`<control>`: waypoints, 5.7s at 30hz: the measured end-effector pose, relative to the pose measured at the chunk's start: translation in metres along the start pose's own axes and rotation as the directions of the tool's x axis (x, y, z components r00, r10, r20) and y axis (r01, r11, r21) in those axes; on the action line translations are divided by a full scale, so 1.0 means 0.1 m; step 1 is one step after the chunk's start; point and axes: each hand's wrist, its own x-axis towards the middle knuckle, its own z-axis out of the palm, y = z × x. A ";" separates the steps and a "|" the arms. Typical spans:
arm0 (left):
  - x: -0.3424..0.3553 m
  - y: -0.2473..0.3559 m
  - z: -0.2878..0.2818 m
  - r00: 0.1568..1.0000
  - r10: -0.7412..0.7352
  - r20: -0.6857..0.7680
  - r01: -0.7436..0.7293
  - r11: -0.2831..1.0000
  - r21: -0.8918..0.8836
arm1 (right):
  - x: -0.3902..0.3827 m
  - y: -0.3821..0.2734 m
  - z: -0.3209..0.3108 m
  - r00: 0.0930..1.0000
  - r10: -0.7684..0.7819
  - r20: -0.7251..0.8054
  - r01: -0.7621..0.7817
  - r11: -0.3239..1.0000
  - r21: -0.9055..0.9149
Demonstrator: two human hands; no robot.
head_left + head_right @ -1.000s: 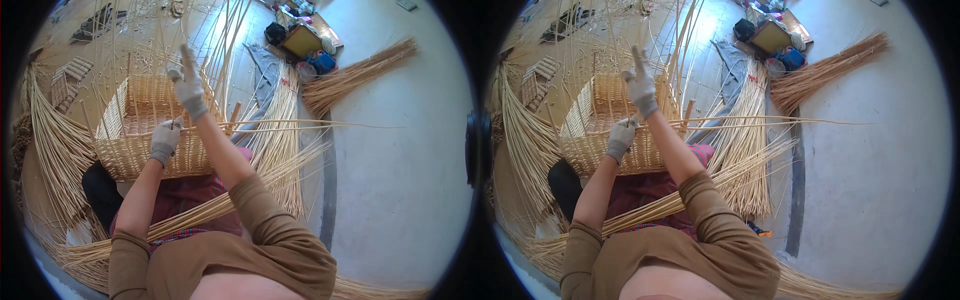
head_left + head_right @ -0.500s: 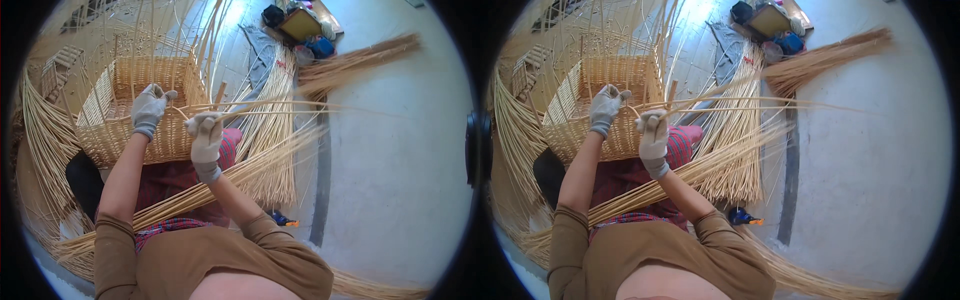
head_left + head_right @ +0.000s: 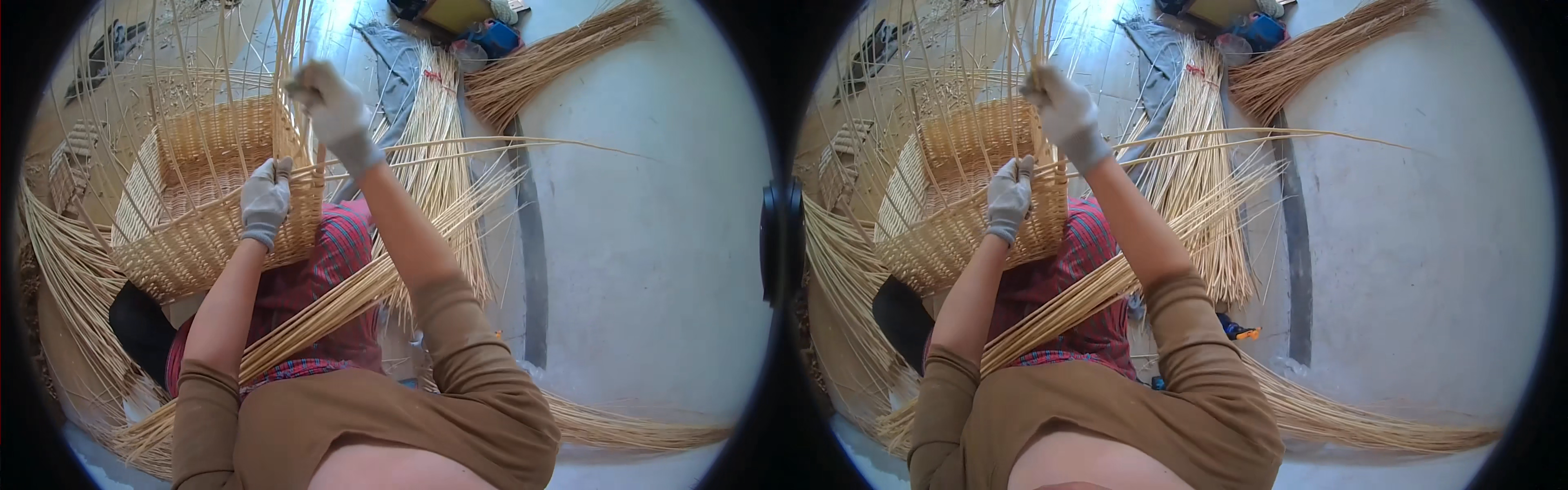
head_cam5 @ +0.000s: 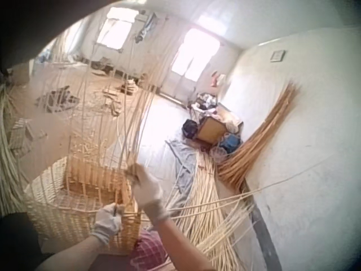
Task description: The person weaves reeds into a basket by hand, trims the reeds with shears, and turns the basket to weave additional reeds into the sides.
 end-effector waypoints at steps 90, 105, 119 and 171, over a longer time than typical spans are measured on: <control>-0.34 -1.45 -2.13 0.985 -0.143 0.092 0.168 0.903 -0.396 | -0.99 -0.47 2.15 0.896 0.422 -0.136 -0.198 0.655 0.729; -0.34 -1.16 -1.74 0.844 -0.016 -0.536 -0.352 0.737 -0.576 | -1.38 -0.11 1.08 0.710 0.703 -0.040 -0.472 0.517 0.714; -0.15 -0.94 -1.33 0.957 -0.281 0.071 0.288 0.946 -0.149 | -0.18 -0.29 1.63 0.940 0.265 -0.216 -0.091 0.803 0.589; -1.55 -1.07 -1.76 0.989 -0.119 0.089 0.139 0.950 -0.281 | -2.32 -1.11 1.56 0.491 0.006 0.871 0.138 0.987 -0.084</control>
